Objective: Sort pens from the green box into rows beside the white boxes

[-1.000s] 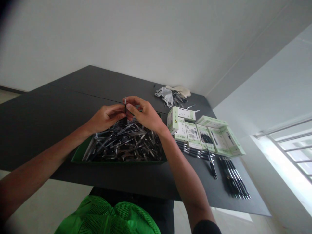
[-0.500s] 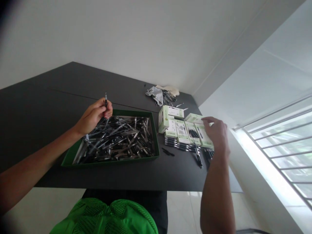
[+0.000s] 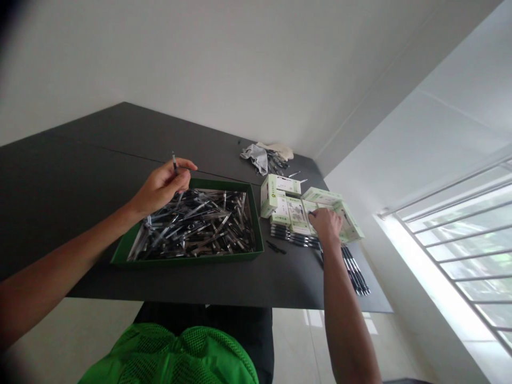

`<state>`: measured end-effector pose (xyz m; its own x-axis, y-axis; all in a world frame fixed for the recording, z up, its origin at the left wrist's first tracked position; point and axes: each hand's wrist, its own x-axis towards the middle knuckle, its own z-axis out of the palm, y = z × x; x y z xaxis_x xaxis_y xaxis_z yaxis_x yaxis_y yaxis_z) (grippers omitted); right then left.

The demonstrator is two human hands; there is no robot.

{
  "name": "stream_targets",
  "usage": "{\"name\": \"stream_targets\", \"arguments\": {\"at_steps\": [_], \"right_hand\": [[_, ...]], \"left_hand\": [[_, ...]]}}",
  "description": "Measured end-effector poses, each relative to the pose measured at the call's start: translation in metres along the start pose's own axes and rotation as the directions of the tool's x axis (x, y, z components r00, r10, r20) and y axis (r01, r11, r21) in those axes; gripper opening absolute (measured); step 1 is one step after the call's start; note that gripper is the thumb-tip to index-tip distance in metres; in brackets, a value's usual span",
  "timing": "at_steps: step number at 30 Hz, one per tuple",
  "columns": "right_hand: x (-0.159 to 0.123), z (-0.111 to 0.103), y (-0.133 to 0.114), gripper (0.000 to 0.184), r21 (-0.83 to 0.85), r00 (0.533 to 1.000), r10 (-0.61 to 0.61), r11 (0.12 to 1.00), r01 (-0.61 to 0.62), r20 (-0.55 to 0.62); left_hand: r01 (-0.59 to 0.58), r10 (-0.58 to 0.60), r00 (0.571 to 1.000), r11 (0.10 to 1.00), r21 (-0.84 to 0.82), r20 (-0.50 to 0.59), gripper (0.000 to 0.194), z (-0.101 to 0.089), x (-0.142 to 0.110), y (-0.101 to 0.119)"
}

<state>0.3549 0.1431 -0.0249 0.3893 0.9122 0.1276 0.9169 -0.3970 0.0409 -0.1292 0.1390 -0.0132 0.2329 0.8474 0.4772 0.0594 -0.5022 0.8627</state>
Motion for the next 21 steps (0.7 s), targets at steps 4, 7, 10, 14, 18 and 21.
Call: {"name": "stream_targets", "arguments": {"at_steps": [4, 7, 10, 14, 18, 21], "right_hand": [[-0.01, -0.03, -0.015, 0.037, 0.212, 0.983, -0.013, 0.976, 0.052, -0.182], [-0.032, -0.061, -0.056, 0.039, 0.598, 0.922, -0.139, 0.724, 0.344, -0.362], [-0.063, -0.084, -0.125, 0.037, 0.787, 0.85, -0.352, 0.351, 0.507, -0.391], [-0.097, -0.095, -0.221, 0.019, 0.808, 0.707, -0.553, 0.097, 0.581, -0.442], [-0.108, -0.088, -0.273, 0.01, 0.768, 0.624, -0.638, 0.078, 0.636, -0.452], [-0.105, -0.089, -0.28, 0.009, 0.696, 0.562, -0.697, 0.124, 0.707, -0.446]], "left_hand": [[0.012, -0.013, 0.998, 1.0, 0.006, 0.054, 0.041, -0.002, -0.001, -0.001], [-0.006, 0.008, 0.997, 1.0, -0.022, 0.083, 0.045, 0.0, -0.001, 0.001], [-0.005, 0.02, 0.994, 0.991, -0.136, 0.108, 0.05, 0.003, 0.0, 0.0], [0.011, 0.013, 0.993, 0.979, -0.203, 0.117, 0.065, 0.004, 0.0, -0.004], [-0.014, 0.02, 0.998, 0.994, -0.105, 0.06, 0.071, 0.0, 0.001, -0.003], [-0.062, 0.063, 0.998, 0.997, -0.035, 0.003, 0.062, -0.003, 0.004, -0.001]]}}
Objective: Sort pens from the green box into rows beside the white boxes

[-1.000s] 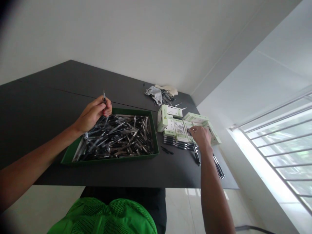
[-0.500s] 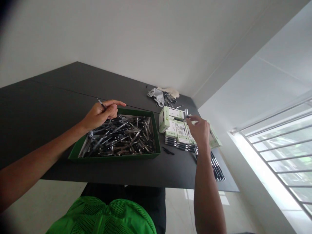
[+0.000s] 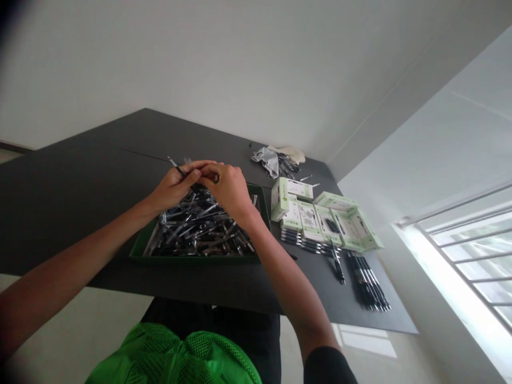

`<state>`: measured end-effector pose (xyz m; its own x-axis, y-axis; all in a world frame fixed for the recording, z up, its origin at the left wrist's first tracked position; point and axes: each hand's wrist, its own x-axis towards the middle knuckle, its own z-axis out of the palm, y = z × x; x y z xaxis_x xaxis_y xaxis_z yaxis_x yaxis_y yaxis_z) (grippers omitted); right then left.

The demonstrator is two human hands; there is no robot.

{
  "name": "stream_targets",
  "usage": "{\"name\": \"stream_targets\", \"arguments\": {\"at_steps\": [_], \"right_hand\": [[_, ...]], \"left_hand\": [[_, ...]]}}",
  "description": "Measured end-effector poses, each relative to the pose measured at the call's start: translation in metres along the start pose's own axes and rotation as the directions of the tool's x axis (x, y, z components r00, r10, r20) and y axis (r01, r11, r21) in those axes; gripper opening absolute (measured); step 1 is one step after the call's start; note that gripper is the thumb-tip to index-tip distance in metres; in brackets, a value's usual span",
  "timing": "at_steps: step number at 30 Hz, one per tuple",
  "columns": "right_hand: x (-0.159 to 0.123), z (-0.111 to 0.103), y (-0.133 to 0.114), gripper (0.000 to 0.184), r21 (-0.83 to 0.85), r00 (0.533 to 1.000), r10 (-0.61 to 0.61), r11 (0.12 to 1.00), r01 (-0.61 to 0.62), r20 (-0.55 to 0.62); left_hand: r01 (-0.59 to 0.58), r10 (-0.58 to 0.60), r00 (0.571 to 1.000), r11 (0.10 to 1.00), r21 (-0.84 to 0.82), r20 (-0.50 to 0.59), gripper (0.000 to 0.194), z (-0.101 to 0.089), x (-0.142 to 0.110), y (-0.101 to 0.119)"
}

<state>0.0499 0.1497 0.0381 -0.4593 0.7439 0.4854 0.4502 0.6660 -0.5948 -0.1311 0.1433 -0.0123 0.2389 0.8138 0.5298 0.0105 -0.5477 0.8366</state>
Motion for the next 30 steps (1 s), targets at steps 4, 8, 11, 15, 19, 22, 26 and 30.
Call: {"name": "stream_targets", "arguments": {"at_steps": [4, 8, 11, 15, 19, 22, 26, 30], "right_hand": [[0.001, -0.028, 0.003, 0.033, -0.113, 0.985, 0.016, 0.994, 0.003, 0.171], [-0.001, -0.051, 0.017, 0.034, -0.301, 0.922, 0.207, 0.948, -0.106, 0.326], [-0.004, -0.05, 0.032, 0.025, -0.426, 0.798, 0.339, 0.897, -0.115, 0.498], [-0.004, -0.039, 0.04, 0.028, -0.451, 0.666, 0.405, 0.885, -0.114, 0.627], [-0.003, -0.039, 0.032, 0.031, -0.49, 0.632, 0.445, 0.864, -0.116, 0.635], [-0.006, -0.044, 0.018, 0.031, -0.495, 0.627, 0.448, 0.862, -0.112, 0.637], [-0.017, -0.041, 0.001, 0.029, -0.357, 0.548, 0.362, 0.926, -0.12, 0.754], [-0.028, -0.018, -0.011, 0.038, -0.151, 0.453, 0.136, 0.988, -0.002, 0.881]], "left_hand": [[-0.03, 0.035, 0.998, 0.995, 0.092, -0.053, 0.055, -0.001, 0.003, -0.004], [-0.044, 0.047, 0.995, 0.999, 0.032, -0.088, 0.045, -0.001, 0.004, -0.007], [-0.032, 0.031, 0.996, 0.999, -0.007, -0.078, 0.039, -0.001, 0.002, -0.008], [0.003, -0.005, 0.999, 0.999, -0.045, -0.043, 0.033, -0.002, 0.0, -0.009], [0.015, -0.016, 1.0, 0.998, -0.055, -0.01, 0.033, -0.003, -0.002, -0.01], [0.01, -0.007, 0.999, 0.998, -0.066, 0.041, 0.034, -0.002, -0.002, -0.007], [0.014, -0.006, 0.994, 0.997, -0.077, 0.109, 0.031, 0.002, -0.002, 0.0], [0.029, -0.013, 0.989, 0.994, -0.107, 0.146, 0.029, 0.004, -0.002, 0.003]]}}
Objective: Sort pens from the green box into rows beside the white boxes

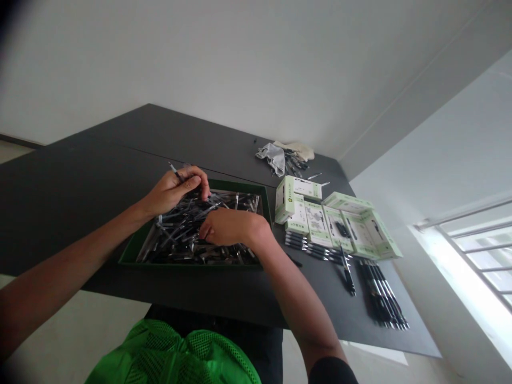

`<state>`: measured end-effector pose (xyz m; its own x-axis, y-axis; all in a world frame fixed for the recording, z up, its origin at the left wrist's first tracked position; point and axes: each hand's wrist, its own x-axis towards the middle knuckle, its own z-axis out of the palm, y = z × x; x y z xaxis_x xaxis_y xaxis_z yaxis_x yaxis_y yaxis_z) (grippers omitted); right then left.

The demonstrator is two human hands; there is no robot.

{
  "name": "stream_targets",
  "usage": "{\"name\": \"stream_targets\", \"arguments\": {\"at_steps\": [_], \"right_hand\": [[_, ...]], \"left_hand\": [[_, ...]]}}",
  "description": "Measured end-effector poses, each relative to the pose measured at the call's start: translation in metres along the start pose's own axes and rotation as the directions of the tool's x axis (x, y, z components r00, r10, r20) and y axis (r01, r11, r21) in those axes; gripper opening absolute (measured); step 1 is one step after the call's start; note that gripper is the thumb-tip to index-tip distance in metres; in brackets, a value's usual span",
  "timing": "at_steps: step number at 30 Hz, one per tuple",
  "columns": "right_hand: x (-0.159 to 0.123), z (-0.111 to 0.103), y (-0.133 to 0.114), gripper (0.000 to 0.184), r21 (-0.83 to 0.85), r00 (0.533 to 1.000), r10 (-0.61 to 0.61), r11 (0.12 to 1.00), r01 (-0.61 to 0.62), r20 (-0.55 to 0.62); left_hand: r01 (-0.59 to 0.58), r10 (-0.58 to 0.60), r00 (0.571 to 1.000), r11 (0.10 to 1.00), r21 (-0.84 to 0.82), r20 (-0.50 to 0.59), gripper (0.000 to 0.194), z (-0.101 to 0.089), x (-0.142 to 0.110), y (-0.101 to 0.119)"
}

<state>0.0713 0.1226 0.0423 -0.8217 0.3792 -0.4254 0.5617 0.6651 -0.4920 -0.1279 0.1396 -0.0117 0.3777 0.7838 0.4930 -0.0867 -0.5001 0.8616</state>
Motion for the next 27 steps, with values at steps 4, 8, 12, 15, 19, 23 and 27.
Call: {"name": "stream_targets", "arguments": {"at_steps": [4, 8, 12, 15, 19, 23, 27], "right_hand": [[0.016, 0.014, -0.008, 0.037, -0.082, 0.997, -0.075, 0.994, 0.076, 0.021], [0.019, 0.014, -0.006, 0.035, -0.19, 0.999, 0.029, 0.981, -0.034, -0.033], [0.016, 0.01, 0.003, 0.032, -0.268, 0.972, 0.206, 0.936, -0.229, -0.109], [0.017, 0.01, 0.006, 0.033, -0.274, 0.965, 0.239, 0.926, -0.26, -0.109], [0.018, 0.012, 0.001, 0.031, -0.275, 0.965, 0.255, 0.925, -0.261, -0.058], [0.019, 0.014, -0.005, 0.03, -0.274, 0.965, 0.26, 0.926, -0.262, -0.043], [0.02, 0.019, -0.007, 0.028, -0.288, 0.956, 0.293, 0.914, -0.285, -0.018]], "left_hand": [[0.0, 0.0, 1.0, 1.0, -0.014, 0.005, 0.028, -0.001, 0.0, -0.001], [0.004, -0.003, 1.0, 1.0, -0.016, 0.007, 0.027, -0.002, -0.001, -0.002], [0.009, -0.009, 1.0, 1.0, -0.011, -0.003, 0.029, -0.001, -0.001, -0.001], [0.015, -0.015, 1.0, 1.0, -0.018, -0.009, 0.029, -0.001, -0.001, -0.001], [0.018, -0.018, 1.0, 0.999, -0.032, 0.003, 0.028, -0.001, -0.001, -0.002], [0.022, -0.021, 1.0, 0.999, -0.029, 0.004, 0.027, -0.002, -0.001, -0.003], [0.024, -0.024, 1.0, 1.0, -0.016, 0.001, 0.028, -0.002, -0.001, -0.002]]}}
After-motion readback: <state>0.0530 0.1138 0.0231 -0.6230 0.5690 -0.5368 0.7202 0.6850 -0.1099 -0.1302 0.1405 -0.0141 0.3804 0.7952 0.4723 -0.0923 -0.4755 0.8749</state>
